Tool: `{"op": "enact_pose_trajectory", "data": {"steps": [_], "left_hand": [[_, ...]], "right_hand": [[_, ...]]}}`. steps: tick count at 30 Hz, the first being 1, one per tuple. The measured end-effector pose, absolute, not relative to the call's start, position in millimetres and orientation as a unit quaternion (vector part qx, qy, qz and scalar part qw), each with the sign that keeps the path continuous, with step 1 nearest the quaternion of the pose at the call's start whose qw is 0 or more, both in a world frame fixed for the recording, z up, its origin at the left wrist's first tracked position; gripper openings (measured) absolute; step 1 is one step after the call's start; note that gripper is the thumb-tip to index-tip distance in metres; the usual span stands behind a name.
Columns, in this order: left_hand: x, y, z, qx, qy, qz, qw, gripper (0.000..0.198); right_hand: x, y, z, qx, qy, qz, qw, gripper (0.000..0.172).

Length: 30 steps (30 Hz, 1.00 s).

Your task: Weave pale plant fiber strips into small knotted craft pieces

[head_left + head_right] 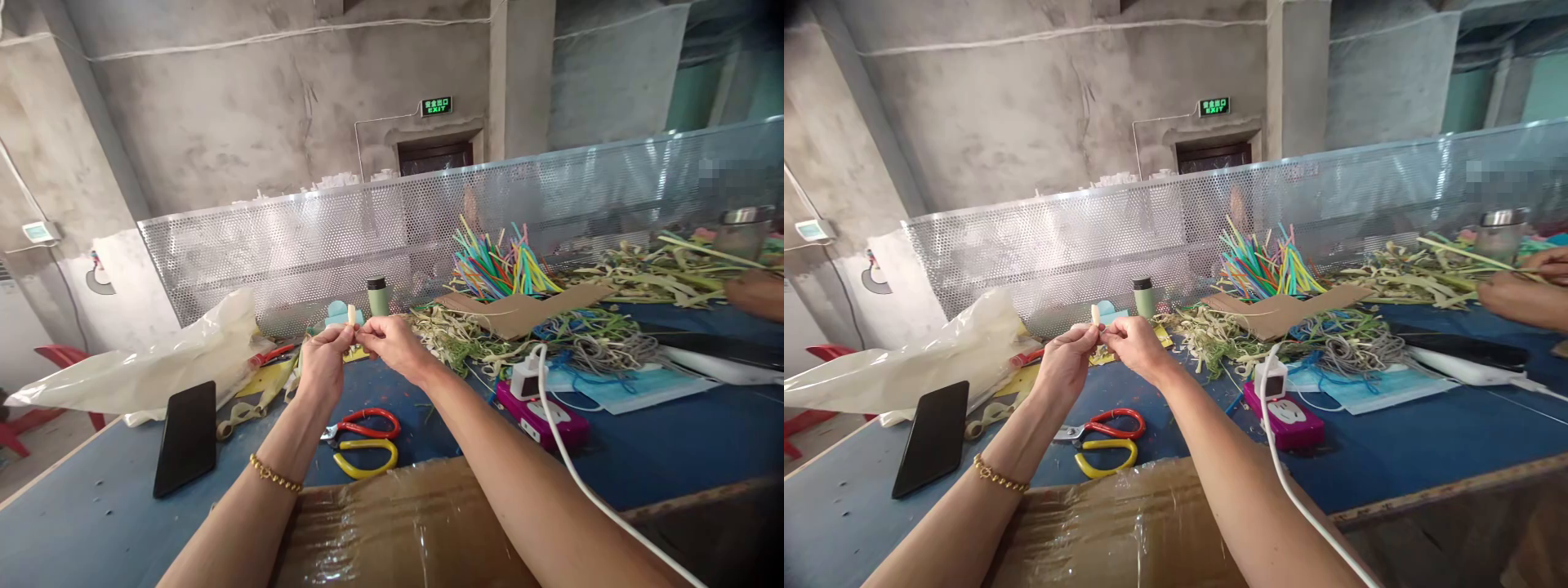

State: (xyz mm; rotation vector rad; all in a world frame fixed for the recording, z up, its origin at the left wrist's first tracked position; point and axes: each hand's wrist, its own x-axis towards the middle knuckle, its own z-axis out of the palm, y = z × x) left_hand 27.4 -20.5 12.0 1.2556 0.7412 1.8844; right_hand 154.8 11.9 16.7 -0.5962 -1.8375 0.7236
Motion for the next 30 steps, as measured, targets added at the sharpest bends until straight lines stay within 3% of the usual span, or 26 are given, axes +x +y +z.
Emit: {"op": "enact_pose_trajectory", "data": {"steps": [11, 21, 30], "left_hand": [[16.5, -16.7, 10.1, 0.529, 0.319, 0.684, 0.387, 0.023], [28.1, -27.6, 17.5, 0.537, 0.258, 0.676, 0.434, 0.022], [29.2, -32.2, 23.0, 0.513, 0.217, 0.654, 0.512, 0.031]], "right_hand": [[168.0, 14.9, 25.5, -0.257, -0.758, 0.277, 0.532, 0.039], [162.6, 3.9, 26.3, -0.199, -0.686, 0.484, 0.507, 0.026], [156.2, -0.8, 29.6, -0.208, -0.658, 0.473, 0.548, 0.017]]}}
